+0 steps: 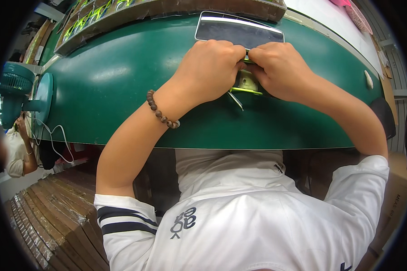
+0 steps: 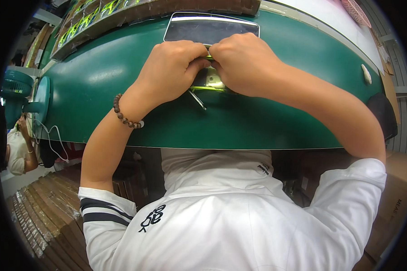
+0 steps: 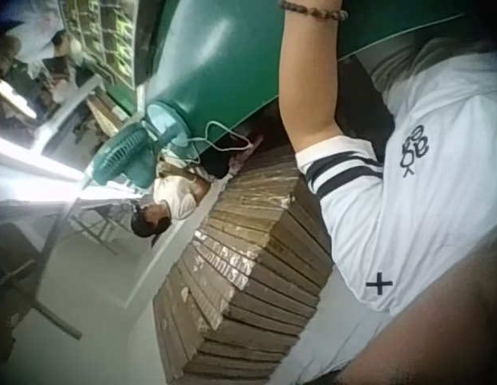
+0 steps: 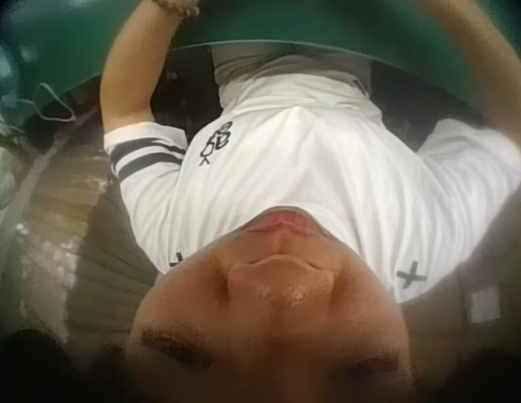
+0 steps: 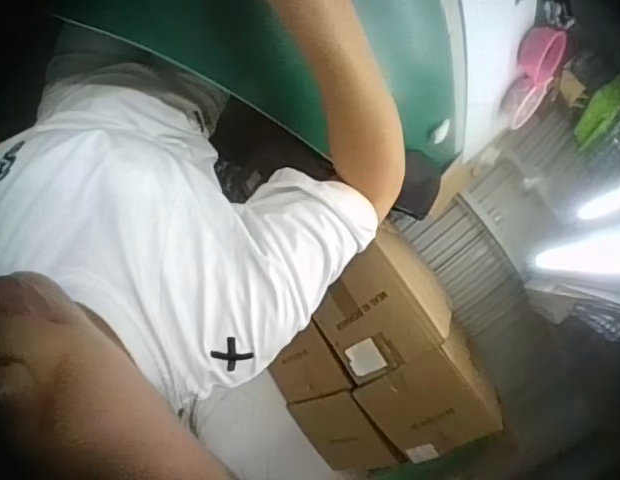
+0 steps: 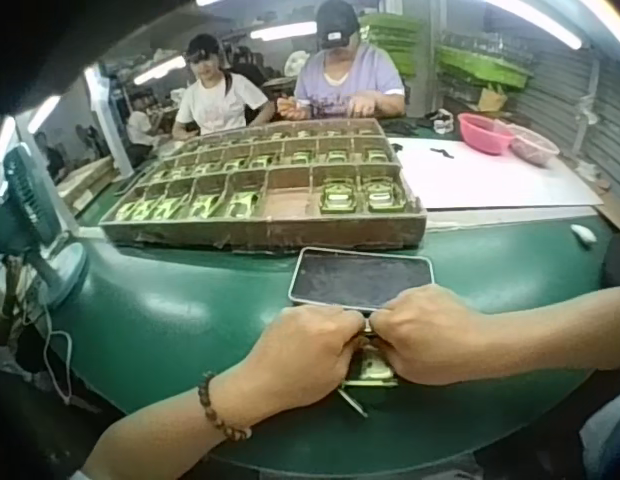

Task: The person sits at a green workbench and assembles small green toy cars. They pick up a car body from a tray, insert a small black component into the chassis, and place the finished unit back into the tray. The process is repeated for multiple units.

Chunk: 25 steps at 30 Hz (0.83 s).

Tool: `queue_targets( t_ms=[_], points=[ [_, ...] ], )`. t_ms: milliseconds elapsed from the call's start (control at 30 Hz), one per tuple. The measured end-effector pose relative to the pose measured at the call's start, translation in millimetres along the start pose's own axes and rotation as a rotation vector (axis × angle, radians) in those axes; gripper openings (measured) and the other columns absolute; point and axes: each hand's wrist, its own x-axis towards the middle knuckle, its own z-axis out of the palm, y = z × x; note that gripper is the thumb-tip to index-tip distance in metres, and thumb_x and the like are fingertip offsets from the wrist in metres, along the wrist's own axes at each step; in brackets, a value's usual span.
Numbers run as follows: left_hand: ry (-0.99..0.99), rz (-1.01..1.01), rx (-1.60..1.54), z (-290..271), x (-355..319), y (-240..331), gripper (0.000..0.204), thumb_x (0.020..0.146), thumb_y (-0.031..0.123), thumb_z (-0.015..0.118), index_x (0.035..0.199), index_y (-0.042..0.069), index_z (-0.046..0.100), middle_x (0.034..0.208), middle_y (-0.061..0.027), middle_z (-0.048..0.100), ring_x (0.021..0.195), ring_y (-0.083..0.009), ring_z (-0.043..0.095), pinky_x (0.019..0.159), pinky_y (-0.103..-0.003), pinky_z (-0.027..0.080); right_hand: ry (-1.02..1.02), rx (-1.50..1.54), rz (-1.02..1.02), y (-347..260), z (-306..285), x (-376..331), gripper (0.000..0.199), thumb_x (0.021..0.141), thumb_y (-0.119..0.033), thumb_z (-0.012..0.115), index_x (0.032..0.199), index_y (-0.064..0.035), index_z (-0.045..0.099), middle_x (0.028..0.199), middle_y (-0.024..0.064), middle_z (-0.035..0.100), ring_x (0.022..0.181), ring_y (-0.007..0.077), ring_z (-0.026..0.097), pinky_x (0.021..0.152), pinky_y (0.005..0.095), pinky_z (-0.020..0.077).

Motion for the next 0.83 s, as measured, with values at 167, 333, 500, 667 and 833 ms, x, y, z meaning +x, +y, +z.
queue_targets(
  t_ms=[167,333,500,667,833],
  points=[
    [-0.007,-0.024,0.033,1.9,1.4,1.3,0.01,0.078,0.012,0.063,0.082,0.003,0.062,0.074,-0.013,0.061,0.068,-0.032,0.059,0.061,-0.039,0.047,-0.021,-0.034,0.026,2.9,0.5,4.1,0.015,0.078,-0.014,0.057,0.076,0.0001,0.061,0.07,0.0167,0.062,0.068,0.0343,0.06,0.061,0.0435,0.0483],
    [0.068,0.092,-0.128,1.9,-0.6,-13.0,0.02,0.079,0.01,0.063,0.097,0.004,0.061,0.08,-0.0122,0.064,0.071,-0.0307,0.061,0.063,-0.038,0.048,0.056,-0.006,0.018,5.0,-2.2,-0.7,0.015,0.078,-0.014,0.059,0.083,-0.0008,0.062,0.068,0.0154,0.062,0.067,0.0323,0.06,0.061,0.0407,0.0483],
    [0.112,0.144,0.002,-2.3,-10.4,0.6,0.041,0.077,0.008,0.065,0.115,0.005,0.052,0.079,-0.0123,0.063,0.069,-0.0288,0.062,0.061,-0.036,0.049,0.107,0.431,0.218,-7.7,-14.3,-16.4,0.034,0.073,-0.005,0.063,0.106,-0.002,0.057,0.062,0.0113,0.058,0.059,0.0273,0.058,0.058,0.0364,0.0444],
    [0.131,0.181,0.072,0.3,-11.7,9.8,0.045,0.075,0.008,0.067,0.117,0.004,0.05,0.075,-0.0109,0.063,0.064,-0.0253,0.061,0.056,-0.033,0.048,0.232,0.501,0.253,-11.6,-5.5,-33.9,0.045,0.07,-0.001,0.065,0.113,-0.003,0.053,0.057,0.0086,0.054,0.054,0.0259,0.055,0.054,0.0352,0.0409],
    [0.158,0.161,0.083,-0.1,-11.5,11.9,0.045,0.075,0.009,0.067,0.117,0.005,0.051,0.072,-0.0092,0.063,0.062,-0.0246,0.061,0.056,-0.033,0.048,0.25,0.543,0.232,-12.9,-1.9,-33.8,0.045,0.069,-0.001,0.065,0.112,-0.004,0.053,0.057,0.0092,0.055,0.054,0.0258,0.055,0.055,0.035,0.0414]
  ],
)
